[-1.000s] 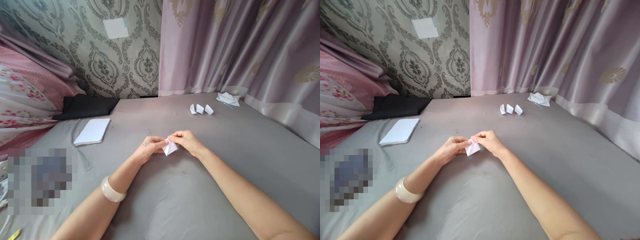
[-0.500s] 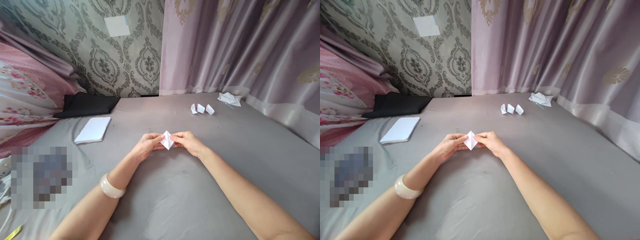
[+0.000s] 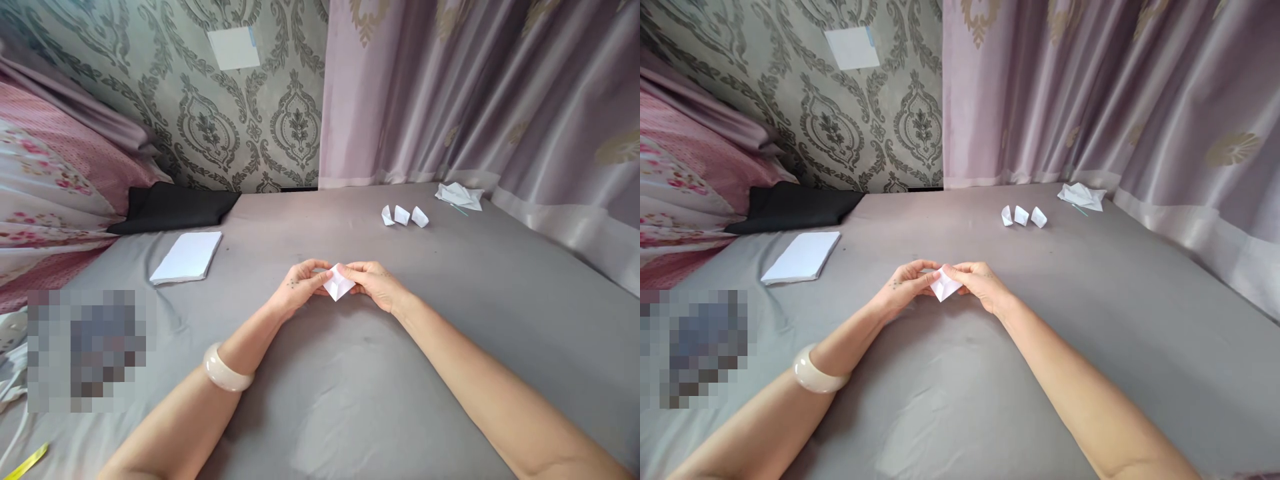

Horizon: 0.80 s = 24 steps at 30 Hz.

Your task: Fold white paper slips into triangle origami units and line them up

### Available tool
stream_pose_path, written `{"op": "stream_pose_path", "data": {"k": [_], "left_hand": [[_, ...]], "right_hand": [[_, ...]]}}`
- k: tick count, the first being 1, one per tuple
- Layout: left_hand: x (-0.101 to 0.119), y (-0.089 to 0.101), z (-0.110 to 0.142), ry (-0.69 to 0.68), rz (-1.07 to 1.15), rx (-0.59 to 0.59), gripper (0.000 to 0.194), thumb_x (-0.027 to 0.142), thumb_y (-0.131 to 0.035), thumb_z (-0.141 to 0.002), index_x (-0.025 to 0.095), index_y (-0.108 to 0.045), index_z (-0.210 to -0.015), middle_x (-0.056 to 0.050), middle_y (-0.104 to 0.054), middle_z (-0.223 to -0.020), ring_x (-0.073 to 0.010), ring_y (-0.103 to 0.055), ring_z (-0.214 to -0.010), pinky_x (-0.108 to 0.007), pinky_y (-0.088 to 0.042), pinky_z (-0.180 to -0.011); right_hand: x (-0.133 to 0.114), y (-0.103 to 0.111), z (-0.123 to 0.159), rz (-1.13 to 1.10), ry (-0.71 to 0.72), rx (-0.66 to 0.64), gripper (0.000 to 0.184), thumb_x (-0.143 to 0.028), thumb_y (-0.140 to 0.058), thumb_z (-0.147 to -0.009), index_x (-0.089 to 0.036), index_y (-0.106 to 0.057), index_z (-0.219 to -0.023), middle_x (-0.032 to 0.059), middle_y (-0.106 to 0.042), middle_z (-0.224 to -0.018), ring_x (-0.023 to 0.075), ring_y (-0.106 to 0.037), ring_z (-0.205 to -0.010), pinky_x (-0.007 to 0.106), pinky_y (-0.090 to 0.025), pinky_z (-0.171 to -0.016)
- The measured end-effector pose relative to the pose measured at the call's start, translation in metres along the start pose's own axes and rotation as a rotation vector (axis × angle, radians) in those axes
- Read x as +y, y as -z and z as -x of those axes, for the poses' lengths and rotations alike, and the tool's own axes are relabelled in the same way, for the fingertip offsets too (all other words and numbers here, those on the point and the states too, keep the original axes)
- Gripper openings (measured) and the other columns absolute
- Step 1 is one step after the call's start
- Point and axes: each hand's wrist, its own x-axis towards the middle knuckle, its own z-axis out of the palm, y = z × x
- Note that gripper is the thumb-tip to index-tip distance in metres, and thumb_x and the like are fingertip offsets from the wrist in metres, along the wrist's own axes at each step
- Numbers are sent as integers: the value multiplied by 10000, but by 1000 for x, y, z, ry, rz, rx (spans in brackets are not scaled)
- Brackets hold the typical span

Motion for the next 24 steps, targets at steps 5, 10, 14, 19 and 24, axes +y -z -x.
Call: {"op": "stream_pose_path", "data": {"k": [5, 10, 14, 19, 24], "left_hand": [[3, -7, 3, 77, -31, 21, 498, 453, -740, -719, 122, -589, -1060, -46, -702, -695, -164, -673, -653, -312, -546, -689], [5, -5, 3, 120, -75, 4, 388, 460, -724, -729, 102, -667, -866, -93, -720, -738, -171, -686, -684, -296, -541, -712], [2, -4, -1, 37, -76, 102, 344, 436, -720, -734, 107, -652, -809, -73, -710, -680, -159, -676, -637, -257, -518, -645], [0, -5, -1, 23, -85, 100, 314, 408, -718, -742, 109, -633, -789, -54, -686, -606, -133, -651, -570, -229, -498, -601], [1, -4, 0, 123, -16, 26, 302, 401, -689, -769, 110, -617, -795, -59, -680, -616, -144, -660, -567, -238, -500, -588]], "right_hand": [[6, 0, -4, -2, 34, 63, 324, -473, -767, -649, -178, -754, -781, 47, -696, -720, 157, -595, -703, 299, -443, -673], [5, 2, -5, -108, -47, 66, 325, -476, -754, -678, -186, -738, -824, 29, -693, -771, 131, -600, -722, 248, -463, -653], [0, -1, -1, -141, -119, -55, 286, -390, -776, -689, -170, -720, -863, 37, -694, -848, 114, -611, -766, 197, -485, -643], [1, -2, -1, -117, -136, -56, 243, -243, -810, -651, -160, -712, -857, 41, -699, -853, 114, -619, -763, 193, -498, -630], [2, 1, -4, -140, -168, -81, 232, -210, -806, -656, -159, -710, -860, 27, -700, -827, 97, -627, -737, 176, -495, -621]]}}
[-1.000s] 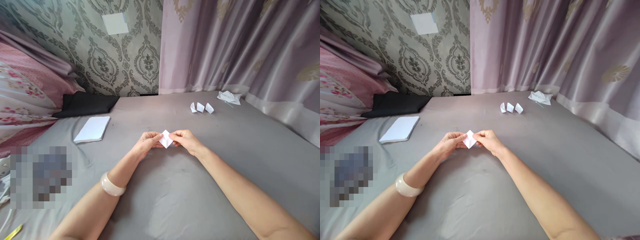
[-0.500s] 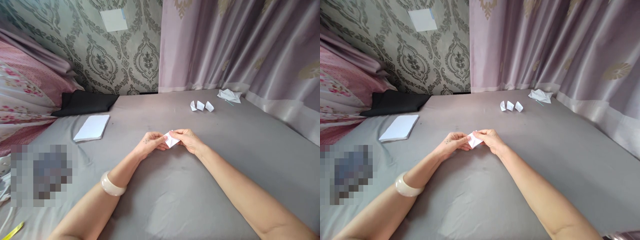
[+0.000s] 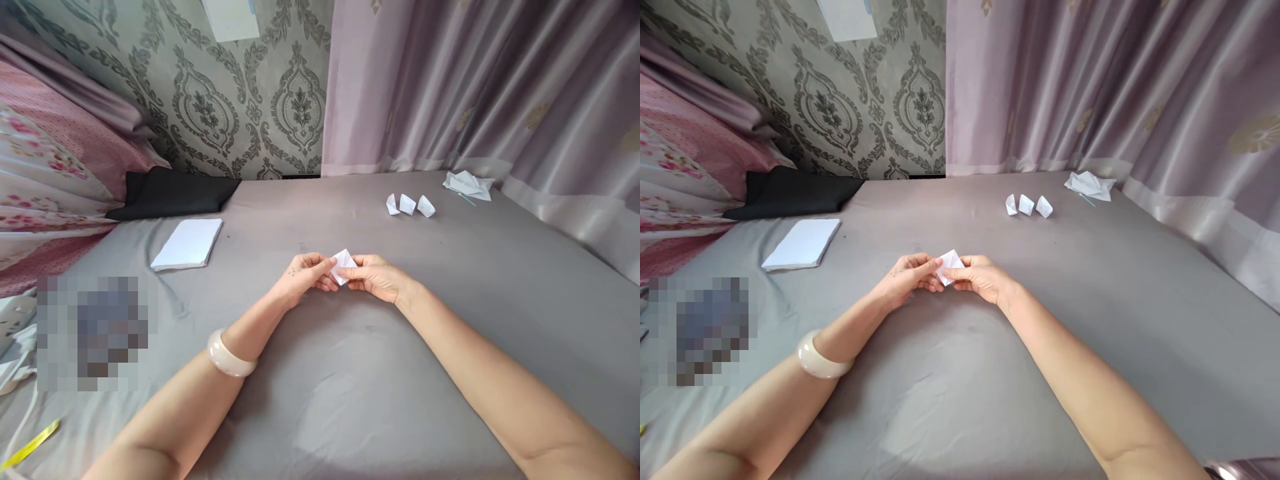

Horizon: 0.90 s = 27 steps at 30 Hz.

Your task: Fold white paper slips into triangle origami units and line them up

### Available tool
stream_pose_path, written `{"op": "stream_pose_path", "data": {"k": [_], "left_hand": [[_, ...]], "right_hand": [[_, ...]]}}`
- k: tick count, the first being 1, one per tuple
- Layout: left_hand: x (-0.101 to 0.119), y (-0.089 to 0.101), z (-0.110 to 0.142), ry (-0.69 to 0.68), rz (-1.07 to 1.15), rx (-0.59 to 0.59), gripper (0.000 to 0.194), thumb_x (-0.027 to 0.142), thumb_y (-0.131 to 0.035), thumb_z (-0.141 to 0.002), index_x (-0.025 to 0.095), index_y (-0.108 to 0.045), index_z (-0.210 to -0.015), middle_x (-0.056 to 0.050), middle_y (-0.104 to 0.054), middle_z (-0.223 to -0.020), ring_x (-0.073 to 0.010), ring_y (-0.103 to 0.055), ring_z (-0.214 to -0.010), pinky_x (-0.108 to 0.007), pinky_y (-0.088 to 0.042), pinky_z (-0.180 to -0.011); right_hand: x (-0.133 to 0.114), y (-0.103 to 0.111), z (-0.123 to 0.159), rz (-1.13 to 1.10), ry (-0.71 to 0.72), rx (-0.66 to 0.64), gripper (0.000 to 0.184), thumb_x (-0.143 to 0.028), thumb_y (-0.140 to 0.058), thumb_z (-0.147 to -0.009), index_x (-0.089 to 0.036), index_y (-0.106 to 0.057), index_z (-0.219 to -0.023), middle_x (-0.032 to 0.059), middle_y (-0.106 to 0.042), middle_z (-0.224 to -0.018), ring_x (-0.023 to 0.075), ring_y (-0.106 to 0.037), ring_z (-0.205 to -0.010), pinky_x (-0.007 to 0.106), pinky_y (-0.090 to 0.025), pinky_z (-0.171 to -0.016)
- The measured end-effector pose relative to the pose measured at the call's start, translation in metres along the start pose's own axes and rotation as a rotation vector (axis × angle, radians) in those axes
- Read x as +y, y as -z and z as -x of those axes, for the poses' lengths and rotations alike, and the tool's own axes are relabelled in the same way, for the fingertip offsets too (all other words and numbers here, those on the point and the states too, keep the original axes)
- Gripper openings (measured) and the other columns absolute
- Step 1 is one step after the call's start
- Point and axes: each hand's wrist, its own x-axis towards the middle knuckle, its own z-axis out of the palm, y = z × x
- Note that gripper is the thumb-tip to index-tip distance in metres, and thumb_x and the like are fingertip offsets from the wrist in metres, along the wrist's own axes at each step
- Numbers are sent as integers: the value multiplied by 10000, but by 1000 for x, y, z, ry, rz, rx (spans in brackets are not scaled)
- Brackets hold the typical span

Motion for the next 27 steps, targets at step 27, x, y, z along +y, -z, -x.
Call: {"op": "stream_pose_path", "data": {"k": [27], "left_hand": [[-1, -1, 2, -262, -108, 44, 418, 460, -584, -836, 163, -419, -592, 55, -360, -529, -63, -295, -508, -225, -212, -511]], "right_hand": [[1, -7, 4, -87, 42, -65, 265, -215, -836, -619, -141, -700, -834, 8, -661, -742, 79, -610, -649, 189, -525, -627]]}}
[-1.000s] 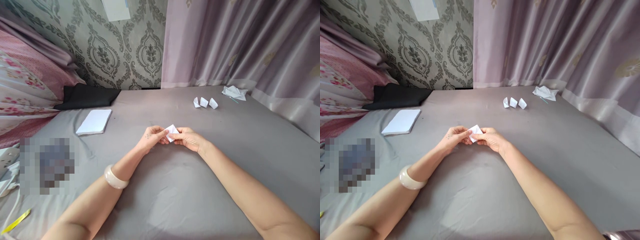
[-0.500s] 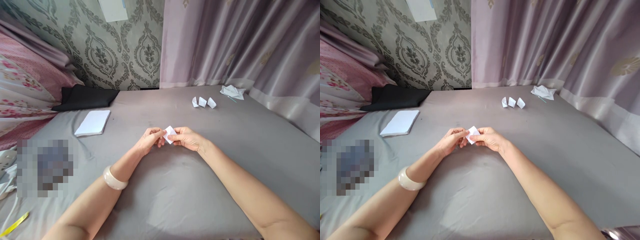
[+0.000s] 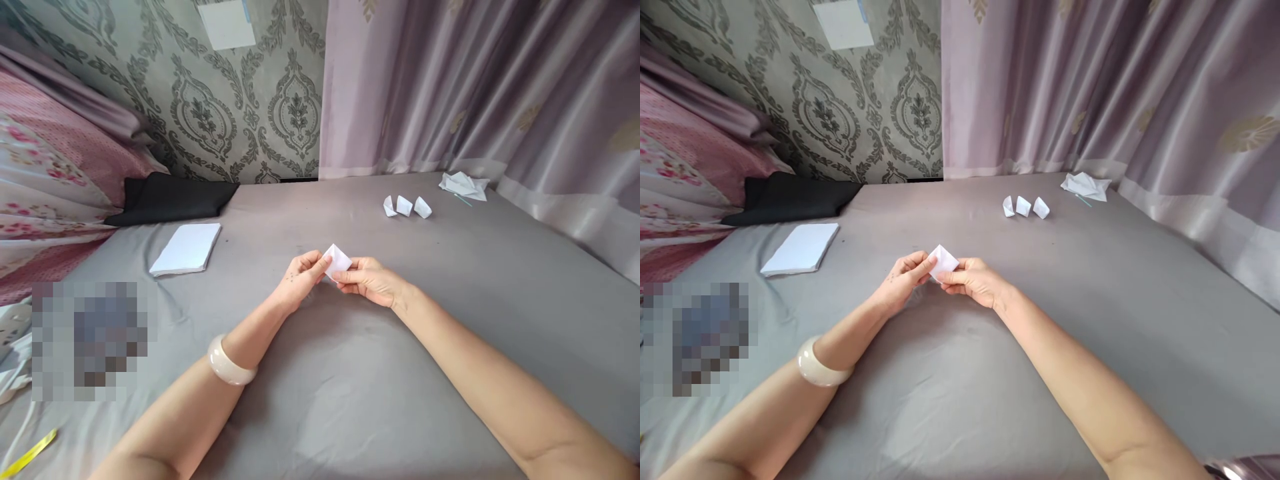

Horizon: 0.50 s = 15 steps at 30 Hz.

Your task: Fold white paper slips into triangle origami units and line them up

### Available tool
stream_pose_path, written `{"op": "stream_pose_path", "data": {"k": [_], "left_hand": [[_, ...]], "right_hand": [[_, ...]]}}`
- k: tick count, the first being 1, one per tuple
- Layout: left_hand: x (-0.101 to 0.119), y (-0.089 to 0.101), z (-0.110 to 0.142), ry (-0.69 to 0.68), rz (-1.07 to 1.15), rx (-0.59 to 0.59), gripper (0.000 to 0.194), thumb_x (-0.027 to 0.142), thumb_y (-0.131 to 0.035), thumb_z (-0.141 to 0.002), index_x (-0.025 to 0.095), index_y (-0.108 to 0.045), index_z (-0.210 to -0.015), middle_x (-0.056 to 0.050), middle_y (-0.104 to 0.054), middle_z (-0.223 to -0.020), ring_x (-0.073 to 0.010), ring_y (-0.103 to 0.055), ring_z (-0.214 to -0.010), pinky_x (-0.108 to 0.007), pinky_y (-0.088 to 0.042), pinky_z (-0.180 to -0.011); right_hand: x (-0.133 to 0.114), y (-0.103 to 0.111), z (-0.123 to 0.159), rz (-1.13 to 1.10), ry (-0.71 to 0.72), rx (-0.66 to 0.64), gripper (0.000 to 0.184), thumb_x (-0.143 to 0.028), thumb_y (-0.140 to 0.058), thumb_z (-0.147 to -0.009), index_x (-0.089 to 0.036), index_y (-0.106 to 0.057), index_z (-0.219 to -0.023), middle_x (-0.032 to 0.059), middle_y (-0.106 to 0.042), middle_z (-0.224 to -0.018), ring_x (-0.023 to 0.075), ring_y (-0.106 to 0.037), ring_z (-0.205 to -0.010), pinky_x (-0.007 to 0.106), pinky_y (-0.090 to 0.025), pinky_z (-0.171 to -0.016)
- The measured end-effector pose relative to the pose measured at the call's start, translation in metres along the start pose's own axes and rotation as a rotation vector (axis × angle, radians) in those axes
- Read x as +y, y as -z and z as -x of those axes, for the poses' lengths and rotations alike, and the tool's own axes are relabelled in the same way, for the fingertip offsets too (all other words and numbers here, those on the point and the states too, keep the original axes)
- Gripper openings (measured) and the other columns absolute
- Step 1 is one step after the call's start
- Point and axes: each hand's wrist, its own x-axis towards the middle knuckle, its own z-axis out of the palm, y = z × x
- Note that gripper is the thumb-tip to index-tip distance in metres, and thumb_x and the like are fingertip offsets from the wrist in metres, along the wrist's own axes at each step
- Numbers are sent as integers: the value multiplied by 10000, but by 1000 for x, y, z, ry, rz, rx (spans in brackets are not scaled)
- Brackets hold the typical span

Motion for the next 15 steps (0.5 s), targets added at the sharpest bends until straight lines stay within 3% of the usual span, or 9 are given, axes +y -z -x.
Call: {"op": "stream_pose_path", "data": {"k": [4, 10, 15], "left_hand": [[0, 1, 0, -39, 17, 81, 439, 460, -578, -840, 169, -388, -572, 59, -329, -517, -66, -284, -506, -227, -217, -511], [1, 4, 0, -17, 17, -33, 426, 508, -535, -849, 167, -456, -606, 50, -380, -522, -70, -306, -498, -226, -238, -505], [0, 4, -2, -70, 52, 17, 401, 467, -589, -824, 165, -444, -604, 52, -379, -585, -71, -377, -572, -206, -324, -576]], "right_hand": [[2, -6, -1, -73, 19, 74, 246, -235, -833, -619, -153, -706, -813, -22, -624, -700, 52, -560, -598, 186, -496, -611], [-2, -3, 1, -20, 74, 57, 232, -261, -833, -600, -155, -703, -760, -18, -624, -688, 52, -494, -564, 208, -440, -576], [-2, -4, 1, -72, 67, 59, 230, -273, -823, -605, -158, -696, -758, -15, -617, -710, 54, -479, -573, 203, -421, -559]]}}
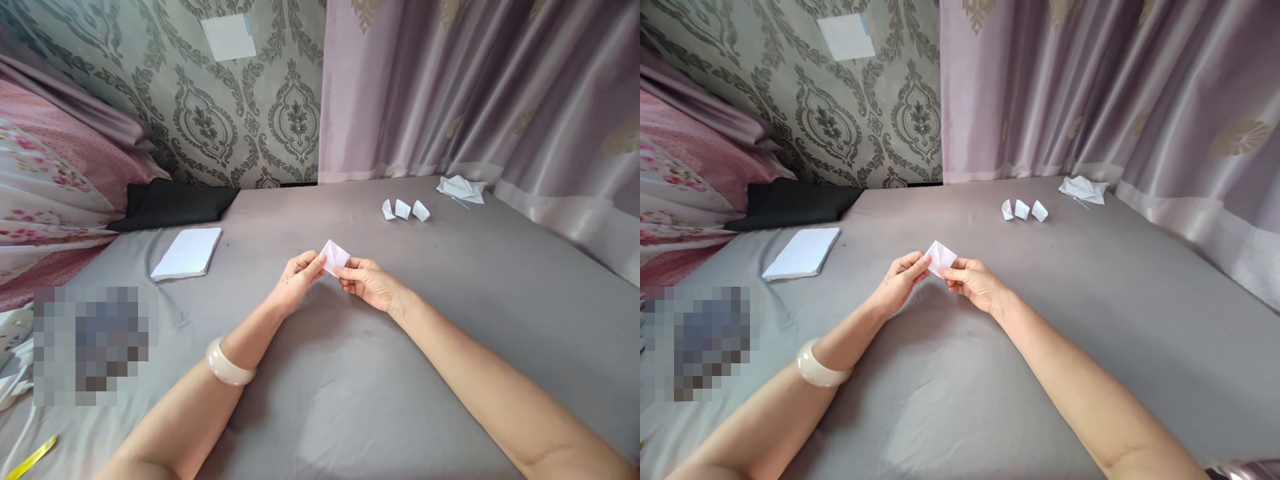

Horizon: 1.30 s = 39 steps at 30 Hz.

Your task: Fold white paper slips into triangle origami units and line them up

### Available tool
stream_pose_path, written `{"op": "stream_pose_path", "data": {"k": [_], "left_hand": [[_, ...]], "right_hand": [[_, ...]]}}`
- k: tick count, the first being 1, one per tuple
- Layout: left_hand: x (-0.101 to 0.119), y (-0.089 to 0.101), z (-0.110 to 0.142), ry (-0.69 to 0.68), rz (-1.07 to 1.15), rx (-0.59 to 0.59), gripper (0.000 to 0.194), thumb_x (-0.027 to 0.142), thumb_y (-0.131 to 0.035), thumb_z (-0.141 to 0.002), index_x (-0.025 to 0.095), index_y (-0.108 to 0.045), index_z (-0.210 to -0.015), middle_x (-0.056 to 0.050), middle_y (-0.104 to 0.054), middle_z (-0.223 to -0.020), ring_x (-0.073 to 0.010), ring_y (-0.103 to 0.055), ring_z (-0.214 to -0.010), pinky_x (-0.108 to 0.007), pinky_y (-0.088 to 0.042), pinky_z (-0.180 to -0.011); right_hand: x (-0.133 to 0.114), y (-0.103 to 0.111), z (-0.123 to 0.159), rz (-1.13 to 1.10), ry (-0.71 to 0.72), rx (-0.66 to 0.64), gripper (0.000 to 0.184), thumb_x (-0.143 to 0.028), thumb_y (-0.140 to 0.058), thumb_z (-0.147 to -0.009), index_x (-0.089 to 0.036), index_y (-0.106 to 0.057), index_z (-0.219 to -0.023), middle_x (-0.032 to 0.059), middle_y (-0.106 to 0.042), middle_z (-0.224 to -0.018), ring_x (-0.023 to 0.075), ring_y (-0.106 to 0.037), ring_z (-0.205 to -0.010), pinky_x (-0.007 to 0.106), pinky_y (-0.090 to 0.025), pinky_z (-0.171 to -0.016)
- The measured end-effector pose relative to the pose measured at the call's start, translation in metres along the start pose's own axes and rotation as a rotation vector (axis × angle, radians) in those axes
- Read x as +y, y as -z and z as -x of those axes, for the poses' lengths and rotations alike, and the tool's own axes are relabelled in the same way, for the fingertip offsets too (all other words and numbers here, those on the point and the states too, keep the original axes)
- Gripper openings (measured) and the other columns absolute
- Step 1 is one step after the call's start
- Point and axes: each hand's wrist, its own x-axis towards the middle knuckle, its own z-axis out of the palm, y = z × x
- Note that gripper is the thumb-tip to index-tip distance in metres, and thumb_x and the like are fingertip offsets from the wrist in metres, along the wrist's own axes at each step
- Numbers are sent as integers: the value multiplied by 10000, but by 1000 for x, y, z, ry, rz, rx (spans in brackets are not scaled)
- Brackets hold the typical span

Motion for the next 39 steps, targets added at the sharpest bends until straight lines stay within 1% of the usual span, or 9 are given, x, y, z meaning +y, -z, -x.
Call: {"op": "stream_pose_path", "data": {"k": [6, 10, 16, 21, 26, 30, 34, 37, 39], "left_hand": [[-2, -2, 0, 73, -52, 22, 387, 508, -585, -815, 162, -501, -663, 42, -474, -574, -71, -410, -531, -213, -336, -556], [-4, -3, -1, 91, -69, 53, 359, 479, -653, -764, 152, -527, -687, 14, -547, -594, -81, -458, -541, -211, -339, -543], [-6, 1, -3, 241, -76, -69, 361, 476, -642, -760, 149, -533, -655, 6, -553, -559, -67, -416, -467, -208, -276, -479], [-8, -1, -5, 219, -205, -85, 393, 497, -528, -823, 161, -519, -620, 18, -522, -538, -69, -375, -443, -215, -268, -469], [-7, -7, -4, 137, -628, 48, 373, 448, -544, -800, 183, -512, -538, 22, -475, -483, -103, -365, -458, -235, -239, -479], [-11, -7, -3, 61, -839, 103, 324, 396, -576, -781, 204, -502, -532, 3, -479, -506, -134, -389, -490, -254, -237, -516], [-18, -5, -3, 24, -967, 105, 269, 409, -578, -802, 214, -516, -626, -12, -499, -567, -175, -468, -569, -263, -301, -566], [-21, -1, -1, -170, -942, 19, 69, 280, -527, -838, 221, -561, -849, -41, -578, -768, -200, -538, -754, -274, -389, -671], [-21, 2, 1, -305, -908, -112, 176, 155, -453, -831, 210, -575, -946, -66, -592, -895, -195, -546, -834, -280, -418, -742]], "right_hand": [[6, -1, -2, 57, 48, 59, 247, -287, -833, -596, -153, -685, -742, -36, -567, -637, 45, -460, -540, 183, -412, -524], [7, 0, -1, 147, -36, 66, 288, -311, -831, -614, -155, -683, -804, -9, -610, -685, 59, -513, -571, 180, -442, -534], [6, 2, -1, 257, 39, 128, 276, -400, -764, -689, -164, -696, -816, 2, -628, -703, 50, -472, -526, 175, -378, -462], [8, 8, -5, 297, 15, 196, 212, -363, -735, -698, -162, -680, -735, -11, -575, -605, 53, -421, -481, 184, -307, -420], [9, 7, -2, 658, 18, 307, 239, -401, -635, -775, -183, -645, -676, -16, -523, -481, 95, -424, -440, 235, -288, -436], [11, 4, 2, 1129, 158, 436, 265, -414, -605, -789, -206, -613, -626, 49, -646, -668, 182, -566, -637, 281, -348, -556], [15, 3, 4, 1349, 195, 500, 243, -449, -574, -822, -210, -612, -796, 88, -650, -773, 252, -603, -767, 326, -380, -631], [18, 6, 7, 1406, 385, 420, 169, -343, -549, -862, -201, -605, -934, 99, -636, -930, 229, -604, -829, 318, -409, -695], [19, 8, 8, 1393, 526, 261, 160, -189, -475, -883, -201, -617, -956, 86, -620, -1019, 188, -600, -864, 289, -420, -746]]}}
